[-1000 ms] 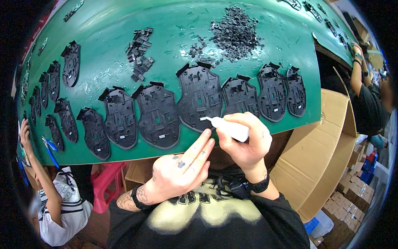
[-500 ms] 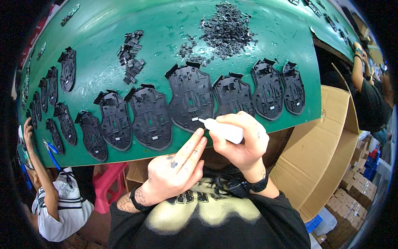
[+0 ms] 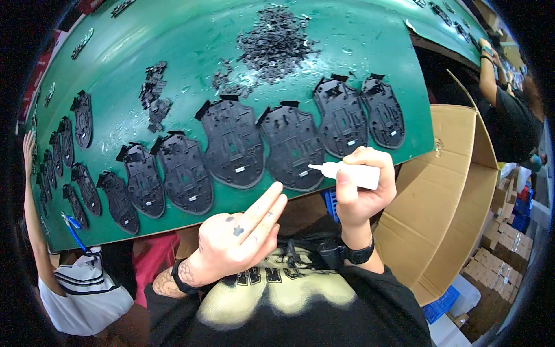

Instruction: The person applies glue from a small white bottle to the bottom of black plastic mouse casings and attaches small black rubber feet. They work on multiple units sequentially, picking up a casing, applying adhesive, and pressing on the feet before moving to the next item on the green workbench.

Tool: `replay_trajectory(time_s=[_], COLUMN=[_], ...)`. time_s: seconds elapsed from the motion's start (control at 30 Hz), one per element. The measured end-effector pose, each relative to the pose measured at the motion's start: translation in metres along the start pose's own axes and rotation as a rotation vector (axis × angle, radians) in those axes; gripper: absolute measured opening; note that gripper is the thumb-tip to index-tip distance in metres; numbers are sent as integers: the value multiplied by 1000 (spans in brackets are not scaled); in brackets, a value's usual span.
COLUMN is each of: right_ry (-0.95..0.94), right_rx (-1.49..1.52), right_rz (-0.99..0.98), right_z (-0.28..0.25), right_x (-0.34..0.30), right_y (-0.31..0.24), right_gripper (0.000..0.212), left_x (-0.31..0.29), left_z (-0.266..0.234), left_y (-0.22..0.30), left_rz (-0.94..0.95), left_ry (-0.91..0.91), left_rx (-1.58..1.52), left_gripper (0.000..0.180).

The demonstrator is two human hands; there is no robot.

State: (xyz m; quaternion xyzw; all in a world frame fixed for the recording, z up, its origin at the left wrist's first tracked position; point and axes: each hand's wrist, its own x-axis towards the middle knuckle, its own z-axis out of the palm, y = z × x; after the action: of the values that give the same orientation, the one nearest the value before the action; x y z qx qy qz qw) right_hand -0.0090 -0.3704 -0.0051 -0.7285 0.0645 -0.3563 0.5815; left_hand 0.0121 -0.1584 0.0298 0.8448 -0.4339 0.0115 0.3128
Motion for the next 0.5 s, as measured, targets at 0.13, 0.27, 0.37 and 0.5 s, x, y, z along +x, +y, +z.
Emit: replay_trajectory(time_s=[0.13,0.27,0.37,0.5], right_ry=[-34,-112,-142,-163], right_rx=[77,-37,-106,-156], right_rz=[-14,-47,-74,-117], right_z=[-4,-4,-6,-9], right_x=[0,-1,-1,-1], right_y=[6,8,9,12], right_gripper=[16,21,22,23], left_x=[16,17,17,18], left_z=[15,27,24,25], left_y=[1,1,2,2], left_rz=[107,96,91,87], left_ry=[-8,7,-14,-3], left_rx=[23,30,47,51], left_gripper=[40,41,42,42])
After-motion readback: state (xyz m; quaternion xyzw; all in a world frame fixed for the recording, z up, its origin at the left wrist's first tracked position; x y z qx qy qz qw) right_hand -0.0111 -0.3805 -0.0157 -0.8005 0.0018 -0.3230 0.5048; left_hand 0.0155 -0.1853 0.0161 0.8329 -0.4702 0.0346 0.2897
